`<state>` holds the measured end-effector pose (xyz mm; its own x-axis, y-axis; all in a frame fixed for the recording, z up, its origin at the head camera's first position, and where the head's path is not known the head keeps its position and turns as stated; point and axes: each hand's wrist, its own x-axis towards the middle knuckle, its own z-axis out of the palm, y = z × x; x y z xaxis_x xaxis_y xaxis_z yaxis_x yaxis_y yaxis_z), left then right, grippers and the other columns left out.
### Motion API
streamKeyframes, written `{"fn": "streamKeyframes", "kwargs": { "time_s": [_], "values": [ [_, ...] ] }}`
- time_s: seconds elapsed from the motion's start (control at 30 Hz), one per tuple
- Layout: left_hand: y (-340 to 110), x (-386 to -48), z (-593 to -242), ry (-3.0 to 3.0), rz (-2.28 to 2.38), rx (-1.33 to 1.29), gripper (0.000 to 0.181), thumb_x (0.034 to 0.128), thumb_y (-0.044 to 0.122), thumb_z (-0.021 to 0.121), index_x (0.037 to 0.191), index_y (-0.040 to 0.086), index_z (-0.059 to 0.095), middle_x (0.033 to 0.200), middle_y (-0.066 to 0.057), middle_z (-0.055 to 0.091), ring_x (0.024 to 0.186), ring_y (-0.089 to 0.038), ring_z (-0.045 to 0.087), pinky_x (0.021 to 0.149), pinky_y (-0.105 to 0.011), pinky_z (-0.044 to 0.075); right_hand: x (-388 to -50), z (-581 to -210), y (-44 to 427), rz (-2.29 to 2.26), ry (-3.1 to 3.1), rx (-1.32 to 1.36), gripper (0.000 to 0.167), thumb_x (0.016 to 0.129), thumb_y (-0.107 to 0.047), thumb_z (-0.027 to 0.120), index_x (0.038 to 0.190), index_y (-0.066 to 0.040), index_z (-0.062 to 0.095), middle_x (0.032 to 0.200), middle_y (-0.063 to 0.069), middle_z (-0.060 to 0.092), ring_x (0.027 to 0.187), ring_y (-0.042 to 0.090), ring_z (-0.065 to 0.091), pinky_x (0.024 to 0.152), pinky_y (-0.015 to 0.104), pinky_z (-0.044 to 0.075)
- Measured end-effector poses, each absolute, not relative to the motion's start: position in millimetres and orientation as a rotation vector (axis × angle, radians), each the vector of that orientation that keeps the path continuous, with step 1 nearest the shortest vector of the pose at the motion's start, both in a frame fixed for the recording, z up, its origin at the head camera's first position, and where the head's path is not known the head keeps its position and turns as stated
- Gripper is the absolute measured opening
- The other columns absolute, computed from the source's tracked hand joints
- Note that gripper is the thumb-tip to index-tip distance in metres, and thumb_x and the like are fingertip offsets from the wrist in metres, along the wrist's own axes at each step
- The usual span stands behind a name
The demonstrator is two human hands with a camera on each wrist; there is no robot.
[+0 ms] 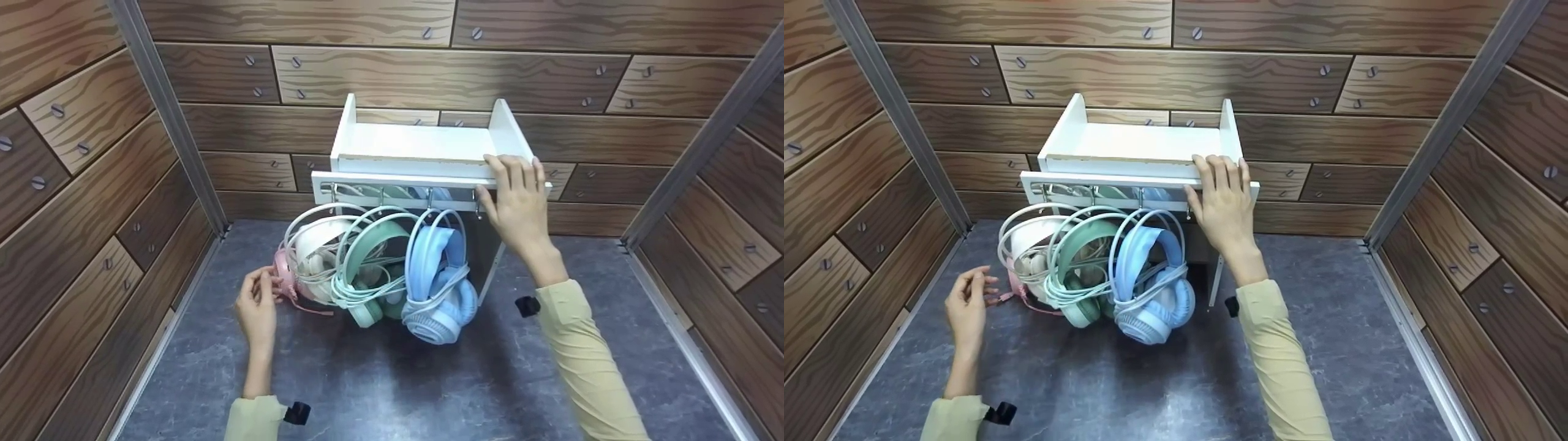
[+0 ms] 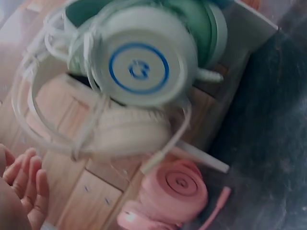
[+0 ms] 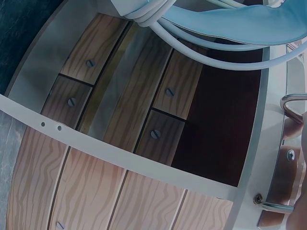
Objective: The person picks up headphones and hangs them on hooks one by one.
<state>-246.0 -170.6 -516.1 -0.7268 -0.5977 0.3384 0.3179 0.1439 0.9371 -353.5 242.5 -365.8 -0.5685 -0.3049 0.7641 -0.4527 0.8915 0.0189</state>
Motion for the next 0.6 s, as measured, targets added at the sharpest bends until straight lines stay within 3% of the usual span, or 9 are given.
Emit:
{"fn": "streamKeyframes", "kwargs": {
  "time_s": [0.13,0.37,0.5,0.6],
  "values": [
    [-176,-254,-534,-1.913,-1.596,0.404,0.024,0.1032,0.013,0.057,0.119,-0.005,0.064,0.108,-0.026,0.069,0.076,0.000,0.062,0.060,-0.015,0.052,-354,-366,241,0.229,-2.210,0.543,0.052,0.106,-0.044,0.041,0.148,-0.012,0.042,0.136,0.015,0.047,0.132,0.034,0.037,0.121,0.051,0.013],
    [-179,-269,-564,-1.997,-1.563,0.529,0.029,0.1014,0.009,0.057,0.126,-0.005,0.056,0.120,-0.026,0.065,0.106,-0.033,0.064,0.076,-0.013,0.046,-354,-365,239,0.221,-2.216,0.540,0.052,0.106,-0.044,0.041,0.148,-0.013,0.042,0.137,0.014,0.048,0.132,0.034,0.038,0.122,0.051,0.013],
    [-179,-275,-574,-2.032,-1.560,0.577,0.033,0.1001,0.008,0.057,0.130,-0.006,0.051,0.125,-0.027,0.062,0.115,-0.039,0.060,0.097,-0.034,0.049,-354,-365,240,0.219,-2.211,0.537,0.052,0.106,-0.044,0.041,0.147,-0.012,0.043,0.136,0.014,0.048,0.132,0.033,0.038,0.122,0.051,0.013],
    [-179,-279,-579,-2.100,-1.532,0.610,0.036,0.0999,0.011,0.058,0.130,-0.006,0.050,0.126,-0.029,0.062,0.117,-0.041,0.060,0.101,-0.050,0.045,-353,-365,241,0.222,-2.211,0.535,0.053,0.106,-0.044,0.041,0.148,-0.012,0.043,0.137,0.015,0.048,0.132,0.034,0.038,0.121,0.051,0.013]
  ]
}}
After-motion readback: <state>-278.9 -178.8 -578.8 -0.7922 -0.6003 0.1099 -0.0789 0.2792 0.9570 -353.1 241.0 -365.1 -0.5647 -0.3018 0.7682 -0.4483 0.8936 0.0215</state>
